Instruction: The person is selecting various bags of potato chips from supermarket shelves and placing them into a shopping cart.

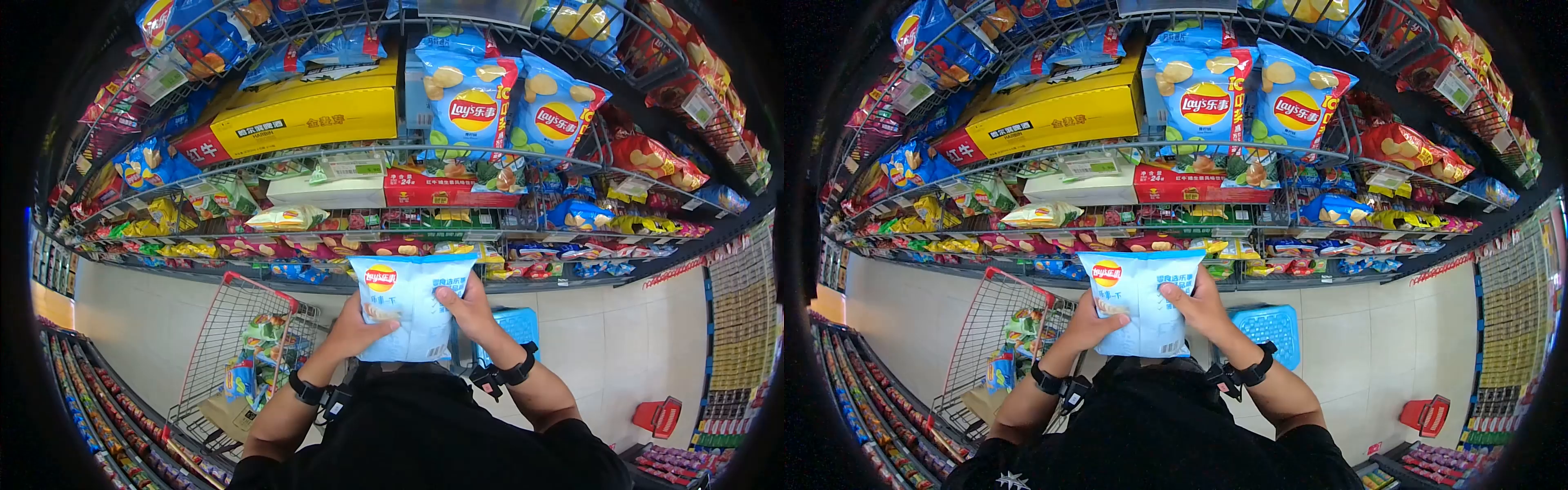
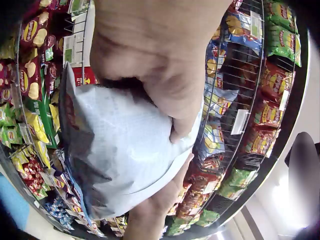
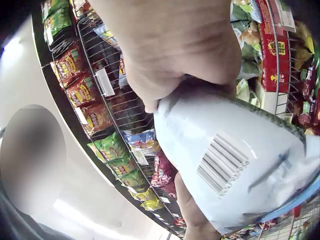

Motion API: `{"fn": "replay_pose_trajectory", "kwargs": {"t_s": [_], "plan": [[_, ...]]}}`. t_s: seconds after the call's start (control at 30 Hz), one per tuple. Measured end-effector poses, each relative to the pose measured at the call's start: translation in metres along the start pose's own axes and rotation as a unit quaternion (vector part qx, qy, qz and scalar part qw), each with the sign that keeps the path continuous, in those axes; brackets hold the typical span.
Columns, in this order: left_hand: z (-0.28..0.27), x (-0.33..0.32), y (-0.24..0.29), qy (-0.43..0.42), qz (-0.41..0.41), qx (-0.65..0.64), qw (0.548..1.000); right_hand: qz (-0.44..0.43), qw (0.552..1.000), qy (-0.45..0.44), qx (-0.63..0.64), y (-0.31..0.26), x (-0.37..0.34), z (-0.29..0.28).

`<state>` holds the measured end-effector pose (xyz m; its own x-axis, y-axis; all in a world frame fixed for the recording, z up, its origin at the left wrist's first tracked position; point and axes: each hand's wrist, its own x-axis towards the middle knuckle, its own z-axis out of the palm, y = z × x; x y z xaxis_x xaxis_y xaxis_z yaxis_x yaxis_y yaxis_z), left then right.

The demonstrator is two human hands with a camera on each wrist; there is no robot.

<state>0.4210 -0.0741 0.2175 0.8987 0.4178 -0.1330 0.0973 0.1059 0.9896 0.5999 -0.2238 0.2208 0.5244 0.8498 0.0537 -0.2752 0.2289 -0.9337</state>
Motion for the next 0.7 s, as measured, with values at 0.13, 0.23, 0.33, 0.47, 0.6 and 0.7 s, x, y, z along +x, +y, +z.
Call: {"fn": "replay_pose_trajectory", "kwargs": {"t_s": [0.13, 0.23, 0.33, 0.47, 0.6, 0.7], "plan": [[0.000, 0.007, -0.012, 0.095, -0.040, -0.099, 0.990, 0.025, 0.998, -0.054, -0.009, 0.015, -0.003, 0.006], [0.002, 0.016, -0.011, 0.140, -0.059, -0.170, 0.974, 0.161, 0.986, -0.038, -0.002, 0.022, -0.002, 0.009], [0.003, 0.018, -0.013, 0.131, -0.059, -0.186, 0.972, 0.181, 0.983, -0.016, 0.027, 0.025, 0.000, 0.005], [0.003, 0.020, -0.011, 0.100, -0.079, -0.135, 0.983, 0.193, 0.980, -0.012, 0.054, 0.028, 0.003, 0.000], [0.001, 0.025, -0.015, 0.096, -0.098, -0.137, 0.981, 0.202, 0.977, -0.009, 0.069, 0.029, 0.004, -0.001], [0.003, 0.026, -0.010, 0.094, -0.099, -0.141, 0.981, 0.199, 0.977, 0.000, 0.071, 0.032, 0.004, -0.003]]}}
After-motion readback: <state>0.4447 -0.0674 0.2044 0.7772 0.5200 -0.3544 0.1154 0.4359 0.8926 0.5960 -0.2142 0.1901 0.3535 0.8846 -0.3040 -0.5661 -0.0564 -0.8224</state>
